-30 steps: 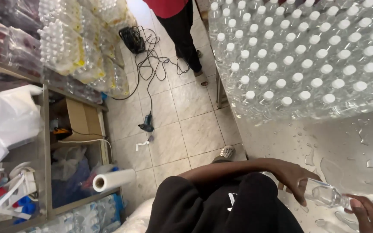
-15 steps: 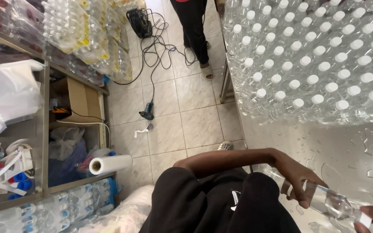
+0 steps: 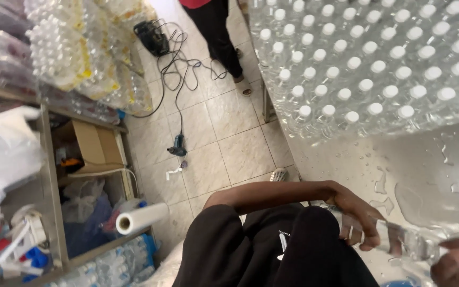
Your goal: Manually placing plastic caps onto filled water bottles at a production station.
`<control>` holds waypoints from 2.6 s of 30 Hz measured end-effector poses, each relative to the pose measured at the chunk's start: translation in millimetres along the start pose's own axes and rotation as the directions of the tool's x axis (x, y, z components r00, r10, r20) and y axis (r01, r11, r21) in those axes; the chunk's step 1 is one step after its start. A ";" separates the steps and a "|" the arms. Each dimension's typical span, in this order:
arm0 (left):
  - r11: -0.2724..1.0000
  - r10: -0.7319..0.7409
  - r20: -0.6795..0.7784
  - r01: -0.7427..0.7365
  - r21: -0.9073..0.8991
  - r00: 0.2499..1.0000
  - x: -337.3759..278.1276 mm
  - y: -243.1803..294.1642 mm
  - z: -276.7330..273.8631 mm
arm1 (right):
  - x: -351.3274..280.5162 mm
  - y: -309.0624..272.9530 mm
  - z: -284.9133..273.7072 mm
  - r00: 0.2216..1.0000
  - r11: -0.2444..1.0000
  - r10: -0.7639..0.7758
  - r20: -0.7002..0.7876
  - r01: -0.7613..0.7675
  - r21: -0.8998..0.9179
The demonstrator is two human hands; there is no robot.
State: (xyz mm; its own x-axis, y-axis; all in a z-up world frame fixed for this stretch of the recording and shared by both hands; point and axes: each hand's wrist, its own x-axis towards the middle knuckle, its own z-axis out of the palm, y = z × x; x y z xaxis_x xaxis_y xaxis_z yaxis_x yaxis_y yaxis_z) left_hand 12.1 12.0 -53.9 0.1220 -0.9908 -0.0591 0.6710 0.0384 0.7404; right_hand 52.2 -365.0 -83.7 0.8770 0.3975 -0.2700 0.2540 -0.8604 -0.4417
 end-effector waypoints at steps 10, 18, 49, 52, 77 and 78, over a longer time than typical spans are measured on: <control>0.129 0.115 -0.709 0.697 0.705 0.695 81.1 -88.2 -23.4 | -15.1 64.1 194.1 0.532 0.011 0.508 0.678 -0.791 0.612; 0.265 0.267 -0.680 0.626 0.733 0.683 57.0 -42.6 -46.3 | 28.1 -120.2 -26.3 0.810 0.743 0.474 0.345 -0.578 0.338; 0.828 0.046 -0.901 0.488 0.275 0.431 -51.8 -60.0 -37.6 | 142.8 70.1 -68.5 0.751 0.764 0.366 -0.550 -0.580 -0.284; 0.780 0.170 -0.864 0.470 0.412 0.475 -29.3 -68.0 -41.2 | 125.0 20.2 -58.5 0.806 0.794 0.337 -0.487 -0.521 -0.314; 0.421 0.219 -0.601 0.481 0.769 0.769 -43.8 -4.2 27.0 | -22.7 -143.2 -15.1 0.842 0.858 0.280 0.462 -0.435 0.273; 0.280 0.280 -0.581 0.514 0.811 0.764 -37.9 -12.4 22.9 | -21.8 -125.2 -5.4 0.809 0.751 0.271 0.522 -0.517 0.411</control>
State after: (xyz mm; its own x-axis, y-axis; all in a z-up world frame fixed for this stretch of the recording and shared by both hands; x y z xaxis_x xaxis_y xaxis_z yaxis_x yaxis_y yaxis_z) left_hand -17.6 46.1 -45.5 0.7061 -0.6708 -0.2269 -0.3426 -0.6041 0.7195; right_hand 3.5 -267.7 -17.9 0.5648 0.2547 -0.7849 -0.4301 -0.7209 -0.5434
